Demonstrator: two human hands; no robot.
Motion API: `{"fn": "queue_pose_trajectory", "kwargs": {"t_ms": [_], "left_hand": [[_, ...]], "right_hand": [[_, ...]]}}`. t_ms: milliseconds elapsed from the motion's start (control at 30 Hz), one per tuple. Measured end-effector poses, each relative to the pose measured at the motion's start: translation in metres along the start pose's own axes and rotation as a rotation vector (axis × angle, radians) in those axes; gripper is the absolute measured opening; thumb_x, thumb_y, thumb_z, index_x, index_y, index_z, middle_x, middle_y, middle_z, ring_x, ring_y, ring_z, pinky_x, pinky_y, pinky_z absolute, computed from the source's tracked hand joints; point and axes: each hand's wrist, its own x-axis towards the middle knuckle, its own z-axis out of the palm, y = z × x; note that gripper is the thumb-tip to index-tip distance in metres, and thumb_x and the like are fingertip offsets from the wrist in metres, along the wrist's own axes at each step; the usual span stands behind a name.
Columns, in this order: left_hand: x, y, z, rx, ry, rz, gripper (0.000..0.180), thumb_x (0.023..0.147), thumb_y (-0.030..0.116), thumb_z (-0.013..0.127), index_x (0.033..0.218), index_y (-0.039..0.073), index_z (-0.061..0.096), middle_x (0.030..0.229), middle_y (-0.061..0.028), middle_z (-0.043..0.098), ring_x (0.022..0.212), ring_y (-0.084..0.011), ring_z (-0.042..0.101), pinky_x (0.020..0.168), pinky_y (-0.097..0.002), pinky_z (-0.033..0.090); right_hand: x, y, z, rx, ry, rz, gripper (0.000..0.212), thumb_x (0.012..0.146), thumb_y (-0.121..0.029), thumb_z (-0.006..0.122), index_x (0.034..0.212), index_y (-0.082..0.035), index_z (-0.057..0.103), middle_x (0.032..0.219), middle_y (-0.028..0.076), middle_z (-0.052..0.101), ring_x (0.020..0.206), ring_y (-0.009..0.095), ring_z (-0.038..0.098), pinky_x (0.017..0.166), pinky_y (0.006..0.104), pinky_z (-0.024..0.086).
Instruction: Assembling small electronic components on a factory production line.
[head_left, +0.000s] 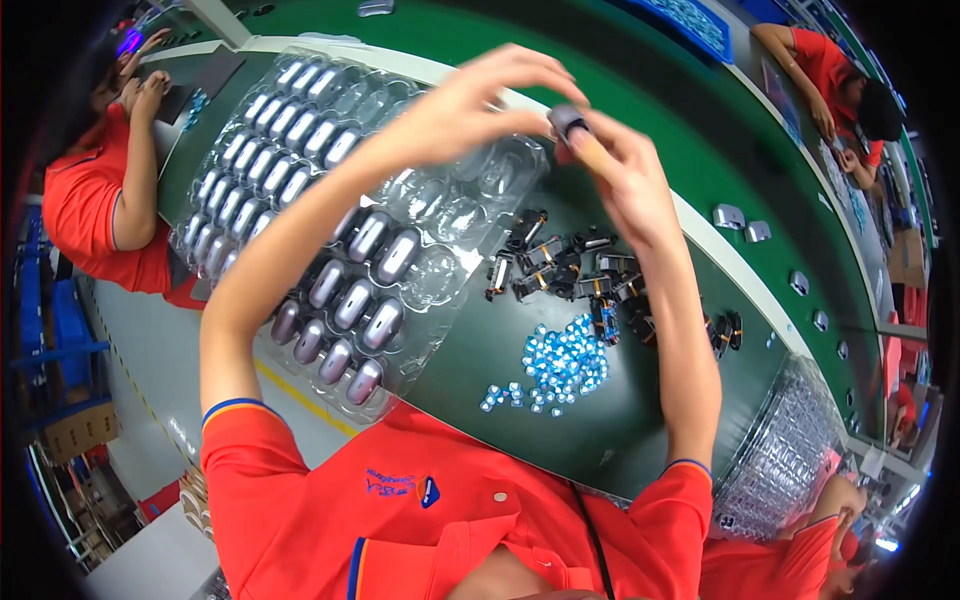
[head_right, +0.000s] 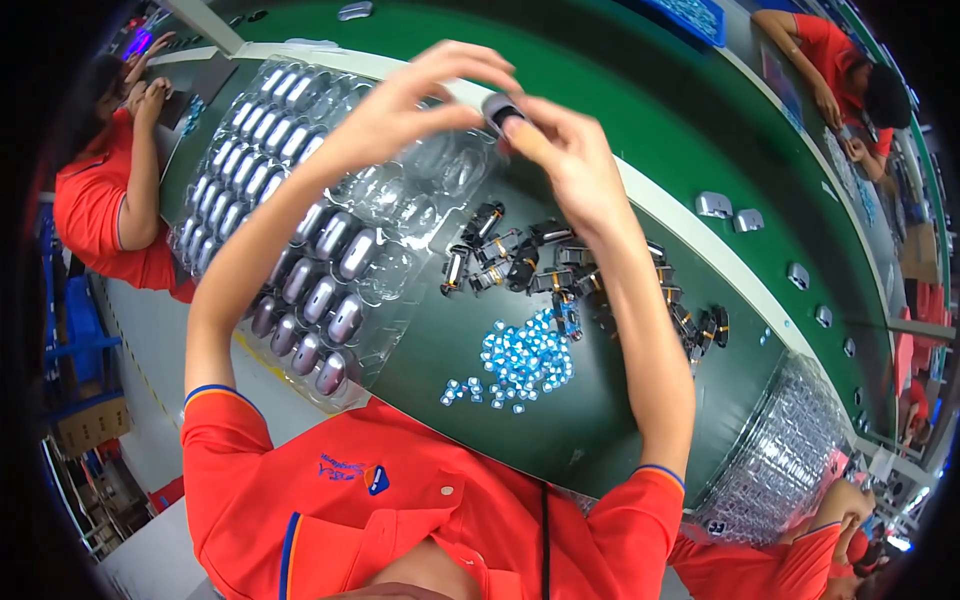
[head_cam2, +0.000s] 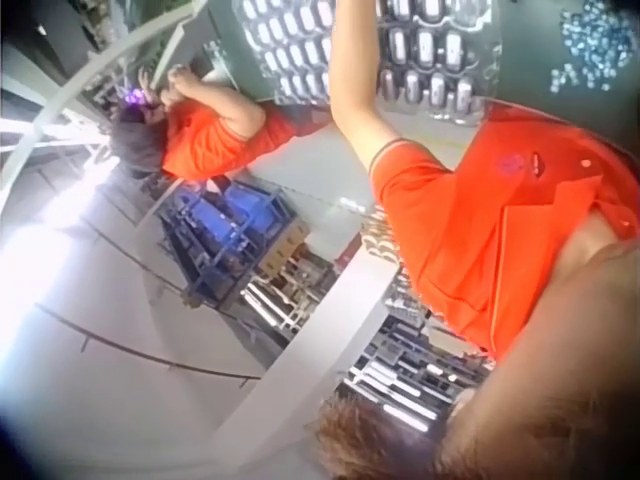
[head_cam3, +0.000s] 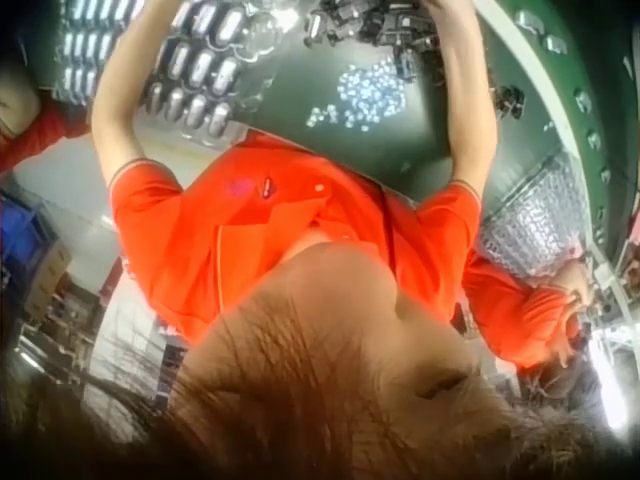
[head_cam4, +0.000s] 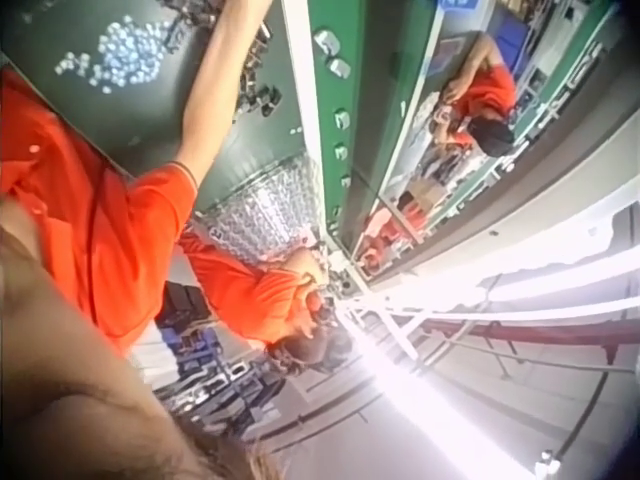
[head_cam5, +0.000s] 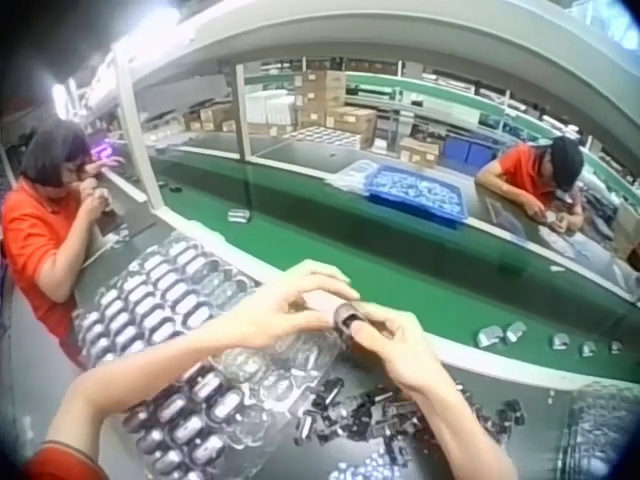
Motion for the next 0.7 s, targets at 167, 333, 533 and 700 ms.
{"fn": "queue_pose_trajectory", "kwargs": {"t_ms": [167,333,533,700], "left_hand": [[-0.044,-0.088,-0.117,0.610,0.346,-0.258,0.030,0.092,0.020,0.064,0.119,0.010,0.061,0.105,-0.0104,0.068,0.101,-0.0245,0.065,0.086,-0.0373,0.052],[-0.086,-0.127,-0.167,0.914,0.288,-0.514,0.034,0.087,0.022,0.070,0.116,0.006,0.060,0.101,-0.0145,0.069,0.092,-0.0314,0.067,0.078,-0.0377,0.052],[-0.090,-0.111,-0.174,0.844,0.131,-0.680,0.043,0.083,0.023,0.073,0.121,0.009,0.057,0.090,-0.0121,0.071,0.089,-0.0319,0.068,0.078,-0.0438,0.050],[-0.087,-0.102,-0.161,1.056,0.153,-0.640,0.043,0.083,0.022,0.073,0.122,0.012,0.058,0.086,-0.0103,0.071,0.085,-0.0293,0.068,0.077,-0.0432,0.050]], "right_hand": [[0.057,0.034,-0.102,-1.083,0.223,-0.227,0.031,0.086,-0.014,0.067,0.114,-0.001,0.067,0.108,0.014,0.066,0.094,0.027,0.064,0.088,0.0329,0.048],[0.040,0.046,-0.120,-1.417,0.254,-0.436,0.031,0.084,-0.013,0.069,0.114,-0.004,0.068,0.100,0.014,0.068,0.091,0.027,0.066,0.084,0.0352,0.051],[-0.009,0.005,-0.075,-1.052,0.039,0.008,0.026,0.084,-0.010,0.068,0.109,-0.005,0.069,0.096,0.013,0.068,0.085,0.025,0.066,0.080,0.0338,0.051],[-0.013,0.018,-0.067,-1.047,0.053,0.050,0.019,0.085,-0.008,0.067,0.103,-0.004,0.069,0.092,0.011,0.067,0.080,0.019,0.065,0.076,0.0302,0.051]]}}
